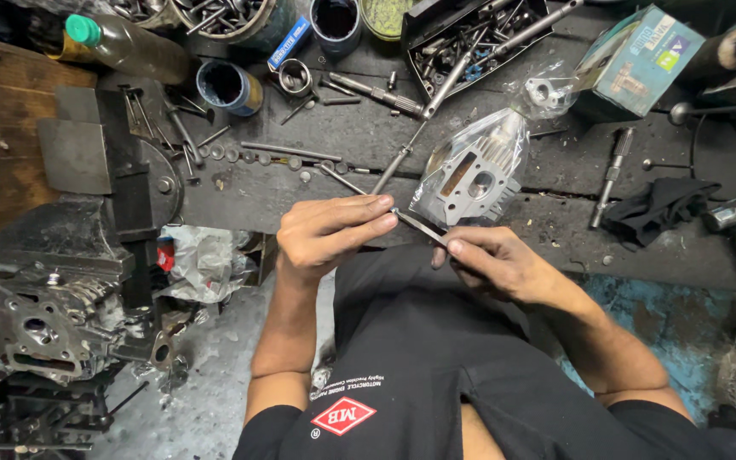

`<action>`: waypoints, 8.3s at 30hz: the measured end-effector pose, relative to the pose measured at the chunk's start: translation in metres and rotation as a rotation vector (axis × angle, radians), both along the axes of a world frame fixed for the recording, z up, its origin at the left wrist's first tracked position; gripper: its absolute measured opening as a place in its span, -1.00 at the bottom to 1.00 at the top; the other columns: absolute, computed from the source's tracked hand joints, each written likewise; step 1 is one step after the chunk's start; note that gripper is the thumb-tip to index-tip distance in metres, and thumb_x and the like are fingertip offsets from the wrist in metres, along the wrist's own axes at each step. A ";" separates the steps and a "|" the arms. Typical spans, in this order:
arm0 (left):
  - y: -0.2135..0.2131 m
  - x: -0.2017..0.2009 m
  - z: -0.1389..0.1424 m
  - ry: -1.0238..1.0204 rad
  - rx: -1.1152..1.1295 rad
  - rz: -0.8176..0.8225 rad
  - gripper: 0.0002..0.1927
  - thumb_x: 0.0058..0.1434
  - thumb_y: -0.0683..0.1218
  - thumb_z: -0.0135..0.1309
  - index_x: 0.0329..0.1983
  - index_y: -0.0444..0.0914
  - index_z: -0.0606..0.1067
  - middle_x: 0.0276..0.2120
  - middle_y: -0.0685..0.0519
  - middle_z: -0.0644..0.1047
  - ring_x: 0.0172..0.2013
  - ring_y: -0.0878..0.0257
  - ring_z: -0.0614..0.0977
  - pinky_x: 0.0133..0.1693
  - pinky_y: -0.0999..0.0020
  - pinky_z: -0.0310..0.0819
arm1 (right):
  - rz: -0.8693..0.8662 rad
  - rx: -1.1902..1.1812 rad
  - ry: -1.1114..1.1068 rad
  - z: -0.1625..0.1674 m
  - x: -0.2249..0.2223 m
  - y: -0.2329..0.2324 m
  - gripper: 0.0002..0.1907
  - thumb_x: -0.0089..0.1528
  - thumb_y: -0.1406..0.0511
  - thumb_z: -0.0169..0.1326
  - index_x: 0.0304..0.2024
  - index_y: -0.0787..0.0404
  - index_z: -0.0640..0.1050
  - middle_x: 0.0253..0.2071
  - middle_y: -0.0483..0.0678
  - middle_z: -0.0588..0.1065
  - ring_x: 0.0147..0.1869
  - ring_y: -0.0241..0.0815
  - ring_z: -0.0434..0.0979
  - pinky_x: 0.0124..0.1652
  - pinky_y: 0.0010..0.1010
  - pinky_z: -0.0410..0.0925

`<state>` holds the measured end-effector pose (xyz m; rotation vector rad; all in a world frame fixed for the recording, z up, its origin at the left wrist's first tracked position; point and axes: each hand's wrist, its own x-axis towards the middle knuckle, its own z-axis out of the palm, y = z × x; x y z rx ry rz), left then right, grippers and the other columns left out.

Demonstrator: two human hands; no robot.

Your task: The person selects and handles various small metal engine components and tools on a cluttered workbench. They use a T-handle wrench to tighten bolts on a cylinder head and manipulate small parts like valve guides and seals.

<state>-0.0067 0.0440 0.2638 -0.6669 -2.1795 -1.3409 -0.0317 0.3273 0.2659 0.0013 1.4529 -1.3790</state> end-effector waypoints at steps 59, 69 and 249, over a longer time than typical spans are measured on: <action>0.013 -0.008 -0.023 0.026 0.017 -0.014 -0.78 0.14 -0.26 0.32 -0.13 -0.27 0.65 -0.16 -0.05 0.67 -0.14 0.09 0.76 -0.09 0.29 0.71 | -0.130 0.013 -0.047 -0.009 0.022 0.002 -0.66 0.42 0.16 -0.14 -0.11 0.24 0.56 -0.64 -0.27 0.16 -0.61 -0.45 0.03 -0.60 -0.54 0.00; 0.015 -0.009 -0.027 0.028 0.050 -0.014 -0.78 0.13 -0.26 0.34 -0.14 -0.28 0.65 -0.19 -0.06 0.67 -0.16 0.09 0.76 -0.09 0.28 0.72 | -0.150 0.049 -0.066 -0.007 0.025 -0.001 -0.64 0.41 0.13 -0.14 -0.12 0.23 0.58 -0.63 -0.26 0.18 -0.60 -0.45 0.05 -0.60 -0.54 0.01; -0.053 0.110 -0.168 -0.107 0.130 1.056 -0.78 0.01 -0.24 0.43 -0.29 -0.21 0.65 -0.27 0.10 0.57 -0.17 0.11 0.57 -0.11 0.24 0.48 | 0.157 -0.015 1.206 -0.158 0.027 -0.233 -0.82 0.44 0.53 0.02 -0.06 0.15 0.48 -0.17 0.13 0.70 -0.38 0.00 0.63 -0.36 -0.18 0.44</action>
